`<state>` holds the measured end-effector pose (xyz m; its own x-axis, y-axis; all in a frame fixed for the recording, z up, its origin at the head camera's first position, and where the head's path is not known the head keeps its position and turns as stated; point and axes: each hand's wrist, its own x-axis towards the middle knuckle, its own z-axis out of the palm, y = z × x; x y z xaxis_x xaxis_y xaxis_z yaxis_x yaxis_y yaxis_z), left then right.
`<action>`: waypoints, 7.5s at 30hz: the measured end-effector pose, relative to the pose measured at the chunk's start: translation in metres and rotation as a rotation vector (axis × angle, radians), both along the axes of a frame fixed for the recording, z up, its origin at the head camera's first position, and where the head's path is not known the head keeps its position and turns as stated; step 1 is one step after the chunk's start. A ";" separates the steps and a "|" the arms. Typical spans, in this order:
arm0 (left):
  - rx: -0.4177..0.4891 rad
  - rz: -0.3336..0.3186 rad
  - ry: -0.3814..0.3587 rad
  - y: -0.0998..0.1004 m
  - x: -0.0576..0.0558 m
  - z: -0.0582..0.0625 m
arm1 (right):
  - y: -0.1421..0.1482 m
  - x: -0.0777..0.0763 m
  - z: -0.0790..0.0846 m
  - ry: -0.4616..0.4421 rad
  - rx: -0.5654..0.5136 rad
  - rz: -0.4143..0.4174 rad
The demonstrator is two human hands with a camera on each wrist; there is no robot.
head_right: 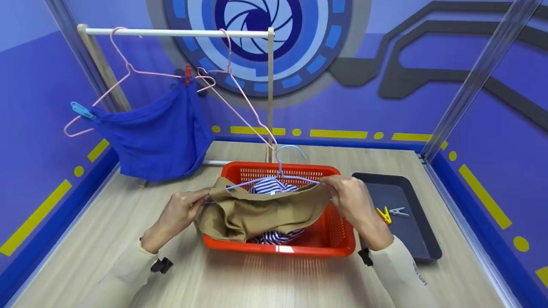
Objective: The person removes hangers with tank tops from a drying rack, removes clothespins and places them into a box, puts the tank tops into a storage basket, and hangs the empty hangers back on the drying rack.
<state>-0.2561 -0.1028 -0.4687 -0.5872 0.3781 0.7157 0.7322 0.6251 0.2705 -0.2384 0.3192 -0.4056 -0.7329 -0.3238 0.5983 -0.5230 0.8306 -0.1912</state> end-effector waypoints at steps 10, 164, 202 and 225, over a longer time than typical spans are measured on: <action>0.097 -0.021 -0.046 -0.007 0.002 -0.003 | 0.023 -0.002 -0.005 0.129 -0.106 -0.058; 0.118 0.007 0.209 0.026 -0.002 0.026 | 0.043 0.000 -0.037 0.154 -0.183 -0.220; 0.167 -0.002 0.044 -0.004 0.000 0.024 | 0.030 0.005 -0.066 0.018 -0.153 -0.232; 0.352 0.084 0.190 -0.063 0.020 0.064 | 0.025 0.003 -0.075 0.003 -0.143 -0.248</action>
<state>-0.2363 -0.1659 -0.4051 -0.4502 0.0474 0.8917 0.7402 0.5783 0.3430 -0.2351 0.3446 -0.4806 -0.7771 -0.0466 0.6276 -0.3077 0.8980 -0.3144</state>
